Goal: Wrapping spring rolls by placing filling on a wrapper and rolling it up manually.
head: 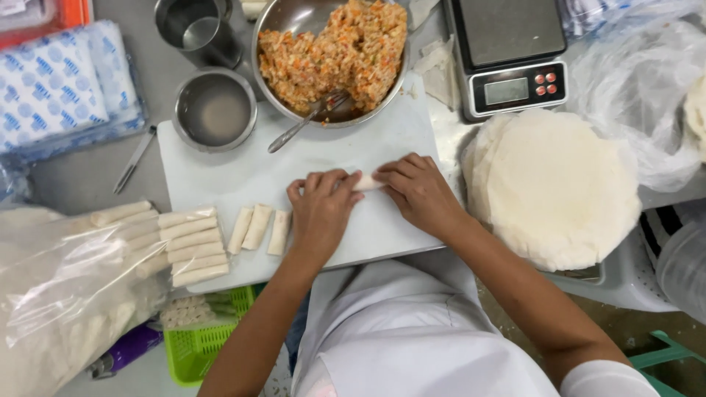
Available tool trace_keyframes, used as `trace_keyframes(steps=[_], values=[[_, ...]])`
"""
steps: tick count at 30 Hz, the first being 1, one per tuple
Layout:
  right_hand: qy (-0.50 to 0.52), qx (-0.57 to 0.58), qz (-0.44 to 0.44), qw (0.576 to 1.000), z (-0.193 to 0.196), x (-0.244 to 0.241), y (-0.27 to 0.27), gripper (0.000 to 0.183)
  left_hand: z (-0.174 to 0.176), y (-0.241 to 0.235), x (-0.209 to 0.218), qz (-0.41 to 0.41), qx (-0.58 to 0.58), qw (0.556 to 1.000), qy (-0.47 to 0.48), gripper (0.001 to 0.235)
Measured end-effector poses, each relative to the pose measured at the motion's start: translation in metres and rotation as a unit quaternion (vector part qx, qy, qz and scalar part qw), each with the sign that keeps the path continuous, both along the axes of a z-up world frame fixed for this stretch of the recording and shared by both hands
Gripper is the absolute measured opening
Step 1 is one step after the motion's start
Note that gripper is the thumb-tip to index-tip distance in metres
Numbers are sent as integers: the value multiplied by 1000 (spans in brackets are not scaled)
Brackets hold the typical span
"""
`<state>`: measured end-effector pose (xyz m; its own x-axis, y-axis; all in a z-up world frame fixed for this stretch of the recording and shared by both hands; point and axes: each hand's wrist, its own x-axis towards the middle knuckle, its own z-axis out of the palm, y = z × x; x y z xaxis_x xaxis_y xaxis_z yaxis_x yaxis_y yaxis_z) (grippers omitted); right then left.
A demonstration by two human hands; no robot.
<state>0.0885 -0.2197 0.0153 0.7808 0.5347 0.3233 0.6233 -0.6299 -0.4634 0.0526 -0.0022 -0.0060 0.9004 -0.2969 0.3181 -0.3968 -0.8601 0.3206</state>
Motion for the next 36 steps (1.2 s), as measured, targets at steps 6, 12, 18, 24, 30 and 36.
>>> trace_keyframes(steps=[6, 12, 18, 24, 30, 36], values=[[39, 9, 26, 999, -4, -71, -10, 22, -9, -3, -76, -22, -4, 1000, -5, 28], [100, 72, 10, 992, 12, -45, -3, 20, -13, -1, -58, 42, -104, 994, 3, 21], [97, 70, -28, 992, -3, -39, 3, 13, -6, -28, -56, 13, -39, 994, -101, 19], [88, 112, -79, 987, 13, -48, 2, 17, 17, -14, -47, 73, -92, 988, -97, 13], [101, 141, 5, 985, 4, -78, -4, 26, 30, 64, -90, 258, -89, 961, -36, 23], [18, 105, -22, 994, 25, -88, -13, 13, 22, 79, -99, 254, 21, 959, -126, 15]])
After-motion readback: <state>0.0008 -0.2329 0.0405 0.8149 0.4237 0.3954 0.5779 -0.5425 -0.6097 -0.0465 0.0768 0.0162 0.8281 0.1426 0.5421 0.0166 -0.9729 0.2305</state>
